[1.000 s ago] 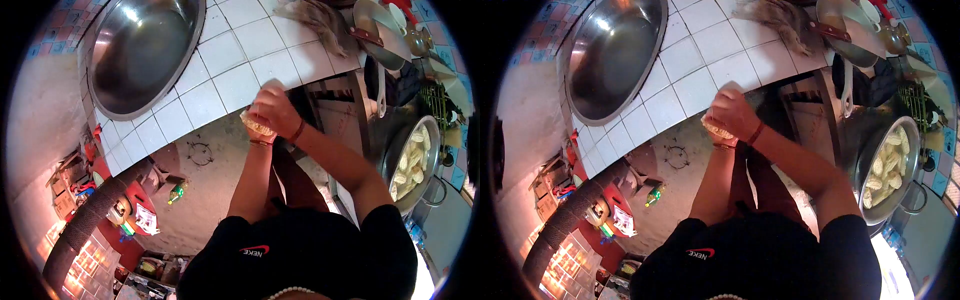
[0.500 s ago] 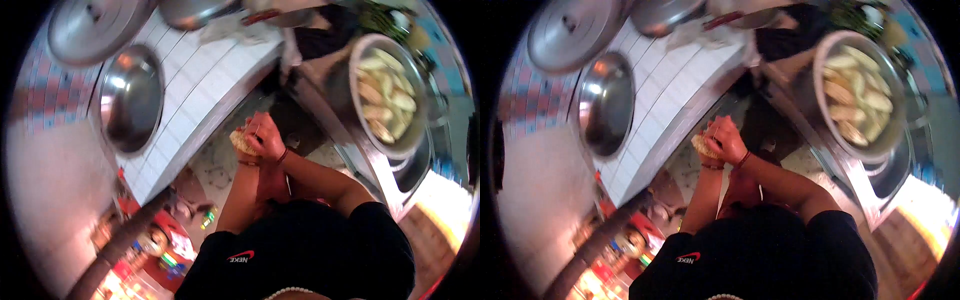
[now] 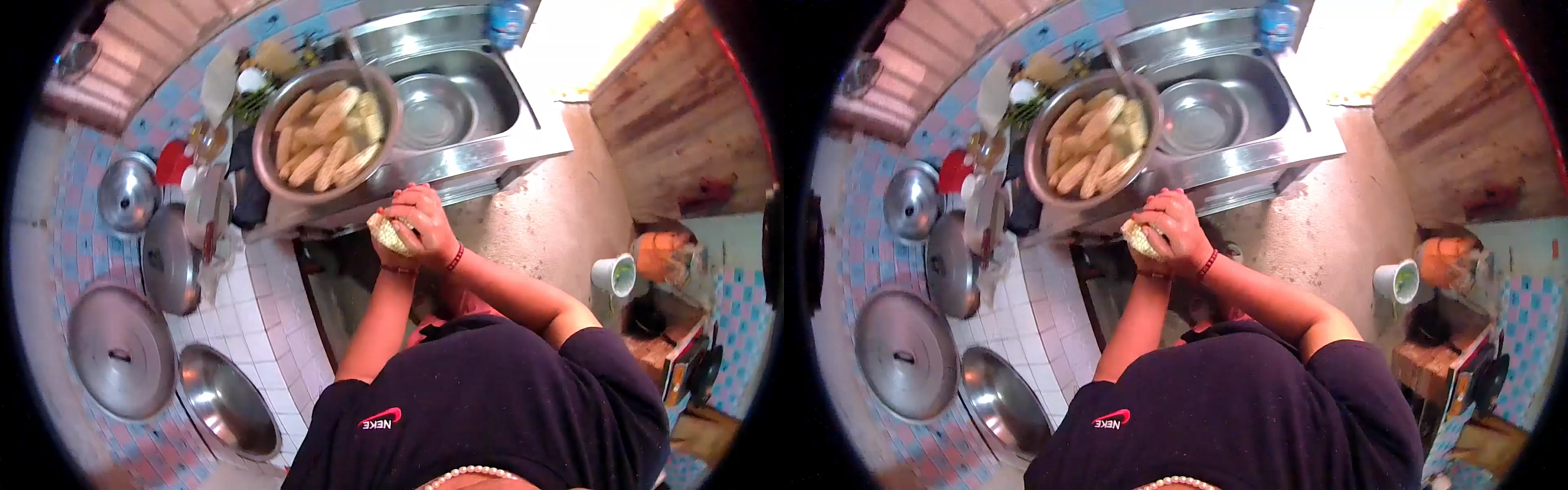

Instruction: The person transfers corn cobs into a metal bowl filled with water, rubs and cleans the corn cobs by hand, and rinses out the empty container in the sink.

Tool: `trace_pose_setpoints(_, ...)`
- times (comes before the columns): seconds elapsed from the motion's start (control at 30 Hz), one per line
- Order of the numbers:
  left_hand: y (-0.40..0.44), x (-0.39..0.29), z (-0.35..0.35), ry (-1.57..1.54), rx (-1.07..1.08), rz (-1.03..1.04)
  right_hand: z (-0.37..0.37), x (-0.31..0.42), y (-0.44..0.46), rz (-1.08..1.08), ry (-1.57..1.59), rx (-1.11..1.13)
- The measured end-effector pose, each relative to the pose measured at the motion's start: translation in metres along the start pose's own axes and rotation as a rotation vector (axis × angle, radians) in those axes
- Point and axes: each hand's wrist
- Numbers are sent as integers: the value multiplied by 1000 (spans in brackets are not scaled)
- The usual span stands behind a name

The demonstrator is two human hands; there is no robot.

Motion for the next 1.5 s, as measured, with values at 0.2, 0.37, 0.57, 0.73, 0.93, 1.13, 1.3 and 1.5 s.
trace_pose_setpoints(0.2, 95, 90, -31, -240, -168, -182, -109, -71, 34, 230, -370, 38)
trace_pose_setpoints(0.37, 144, 149, -74, -1373, -343, -87, -153, -158, 48, 287, -454, 319)
trace_pose_setpoints(0.57, 187, 169, -134, -327, -369, 27, -178, -231, 85, 187, -318, 502)
trace_pose_setpoints(0.73, 209, 169, -146, -287, -408, -33, -174, -267, 92, 148, -361, 521)
trace_pose_setpoints(0.93, 207, 185, -130, -231, -580, -33, -188, -269, 93, 238, -319, 701)
trace_pose_setpoints(1.13, 206, 176, -111, -383, -507, 51, -144, -427, 74, 1047, 305, 224)
trace_pose_setpoints(1.3, 184, 153, -89, -327, -621, 143, -65, -486, 32, 1853, 547, 394)
trace_pose_setpoints(1.5, 151, 125, -66, -285, -617, 198, -63, -446, 69, 1335, -42, 522)
Point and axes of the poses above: each hand's wrist, its own y-axis towards the middle knuckle, its own z-axis out of the palm, x = y × z, and after that the axes turned 2 degrees about z, right-handed
